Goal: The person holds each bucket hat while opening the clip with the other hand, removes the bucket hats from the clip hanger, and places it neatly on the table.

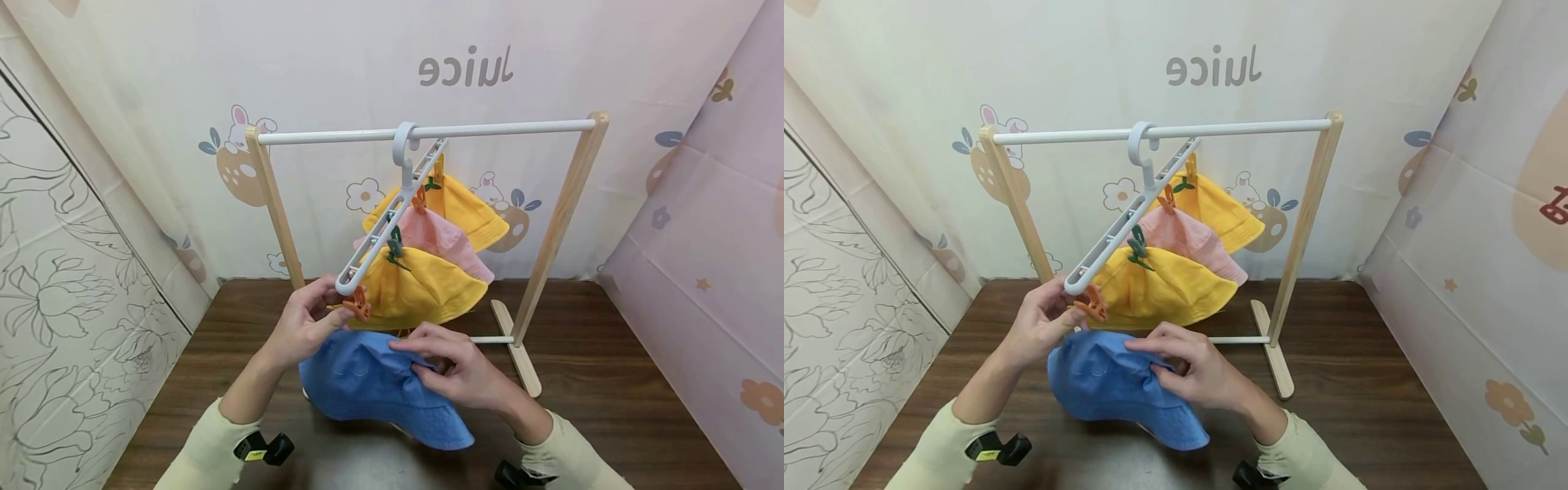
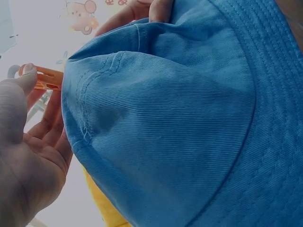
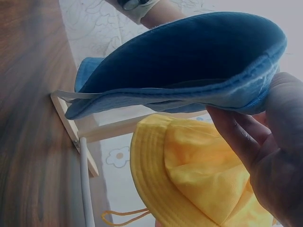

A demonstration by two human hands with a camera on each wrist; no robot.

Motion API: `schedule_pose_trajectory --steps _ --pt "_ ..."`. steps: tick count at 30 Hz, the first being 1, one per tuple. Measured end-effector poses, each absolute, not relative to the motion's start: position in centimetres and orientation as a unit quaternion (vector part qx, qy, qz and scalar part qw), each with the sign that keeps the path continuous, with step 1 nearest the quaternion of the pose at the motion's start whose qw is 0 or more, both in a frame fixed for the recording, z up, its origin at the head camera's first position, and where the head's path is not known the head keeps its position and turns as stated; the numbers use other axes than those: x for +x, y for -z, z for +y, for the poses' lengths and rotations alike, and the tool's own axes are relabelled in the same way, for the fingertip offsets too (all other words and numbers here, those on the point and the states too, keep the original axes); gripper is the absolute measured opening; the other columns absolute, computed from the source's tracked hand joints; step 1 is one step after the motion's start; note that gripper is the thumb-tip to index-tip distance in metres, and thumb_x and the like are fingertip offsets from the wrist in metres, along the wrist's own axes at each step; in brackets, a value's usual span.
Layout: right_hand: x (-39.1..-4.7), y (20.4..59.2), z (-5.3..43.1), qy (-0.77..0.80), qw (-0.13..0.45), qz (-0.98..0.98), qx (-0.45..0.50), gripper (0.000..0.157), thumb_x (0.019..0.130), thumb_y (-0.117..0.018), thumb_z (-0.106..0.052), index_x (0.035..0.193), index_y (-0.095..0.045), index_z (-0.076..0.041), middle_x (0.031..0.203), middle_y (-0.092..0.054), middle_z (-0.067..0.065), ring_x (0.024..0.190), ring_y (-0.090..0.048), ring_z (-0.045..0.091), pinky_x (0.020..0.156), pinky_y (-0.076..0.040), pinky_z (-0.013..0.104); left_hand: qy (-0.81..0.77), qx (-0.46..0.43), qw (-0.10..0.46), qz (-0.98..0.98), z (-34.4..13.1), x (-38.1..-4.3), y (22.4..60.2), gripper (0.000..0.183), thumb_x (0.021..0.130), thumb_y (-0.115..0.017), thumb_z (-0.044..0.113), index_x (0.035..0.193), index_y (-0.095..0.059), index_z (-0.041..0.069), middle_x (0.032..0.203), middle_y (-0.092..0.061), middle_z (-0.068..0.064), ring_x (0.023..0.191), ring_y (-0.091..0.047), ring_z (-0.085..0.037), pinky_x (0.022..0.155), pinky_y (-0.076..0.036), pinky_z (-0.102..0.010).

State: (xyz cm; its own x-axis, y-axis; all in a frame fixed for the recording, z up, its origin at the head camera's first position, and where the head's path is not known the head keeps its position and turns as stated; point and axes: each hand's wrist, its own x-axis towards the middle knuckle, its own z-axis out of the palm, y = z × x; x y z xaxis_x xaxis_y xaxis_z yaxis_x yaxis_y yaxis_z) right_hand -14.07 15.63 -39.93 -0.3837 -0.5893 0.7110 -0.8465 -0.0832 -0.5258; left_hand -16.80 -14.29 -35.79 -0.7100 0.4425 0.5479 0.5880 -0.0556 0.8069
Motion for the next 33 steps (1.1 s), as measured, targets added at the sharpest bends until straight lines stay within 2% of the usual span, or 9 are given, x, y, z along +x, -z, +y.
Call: schedule_pose_trajectory --steps 2,10,17,22,29,31,33 --pt "-14.06 39.94 15.64 -0.499 0.129 -0.665 0.54 0.06 0.089 -0.072 0.024 0.144 -0.072 0.0 0.114 -0.072 0.015 0.071 -0.055 0.01 0.053 -0.045 0.01 0.625 -0.377 0.059 -0.682 -14.35 -16.8 35.85 0.043 0.111 -0.073 0.023 0.131 -0.061 -0.014 0.119 -0.075 0.022 0.096 -0.076 -0.001 0.076 -0.068 -0.025" --pt "-13.74 40.09 15.72 -0.497 0.121 -0.672 0.536 0.06 0.089 -0.073 0.023 0.144 -0.072 -0.001 0.116 -0.073 0.015 0.072 -0.053 0.009 0.052 -0.044 0.01 0.639 -0.37 0.047 -0.673 -14.46 -16.61 35.94 0.051 0.111 -0.073 0.026 0.134 -0.057 -0.016 0.121 -0.077 0.021 0.108 -0.077 0.0 0.08 -0.069 -0.026" --pt "-13.89 40.07 15.72 -0.497 0.129 -0.664 0.543 0.061 0.089 -0.072 0.024 0.145 -0.071 0.001 0.114 -0.072 0.015 0.088 -0.063 0.015 0.051 -0.047 0.016 0.639 -0.369 0.047 -0.673 -14.55 -16.44 35.67 0.054 0.111 -0.073 0.027 0.136 -0.056 -0.017 0.119 -0.077 0.022 0.104 -0.078 0.0 0.079 -0.069 -0.025" --pt "-13.84 40.06 15.78 -0.501 0.125 -0.664 0.54 0.06 0.089 -0.072 0.024 0.145 -0.072 0.0 0.114 -0.072 0.015 0.083 -0.062 0.014 0.05 -0.046 0.014 0.638 -0.37 0.052 -0.673 -14.66 -16.45 35.53 0.055 0.111 -0.073 0.029 0.137 -0.057 -0.017 0.119 -0.078 0.023 0.097 -0.079 -0.005 0.08 -0.069 -0.025" --pt "-13.76 40.05 15.84 -0.503 0.123 -0.664 0.54 0.062 0.09 -0.072 0.024 0.146 -0.071 0.0 0.113 -0.071 0.014 0.075 -0.058 0.011 0.051 -0.047 0.013 0.647 -0.362 0.048 -0.669 -14.69 -16.41 35.42 0.061 0.11 -0.073 0.033 0.137 -0.055 -0.018 0.119 -0.078 0.021 0.101 -0.077 -0.001 0.082 -0.068 -0.022" --pt "-13.76 40.03 15.84 -0.503 0.123 -0.663 0.541 0.062 0.09 -0.072 0.024 0.146 -0.071 0.0 0.113 -0.071 0.015 0.074 -0.057 0.011 0.051 -0.047 0.012 0.65 -0.364 0.047 -0.665 -14.68 -16.42 35.42 0.057 0.11 -0.073 0.034 0.138 -0.059 -0.014 0.118 -0.078 0.02 0.102 -0.078 -0.001 0.082 -0.068 -0.023" --pt "-13.78 40.02 15.82 -0.501 0.126 -0.663 0.542 0.061 0.09 -0.072 0.024 0.146 -0.071 0.0 0.114 -0.071 0.015 0.074 -0.057 0.011 0.051 -0.047 0.012 0.652 -0.367 0.05 -0.662 -14.69 -16.44 35.4 0.043 0.11 -0.072 0.033 0.138 -0.068 0.001 0.119 -0.078 0.019 0.101 -0.079 -0.002 0.081 -0.068 -0.023"
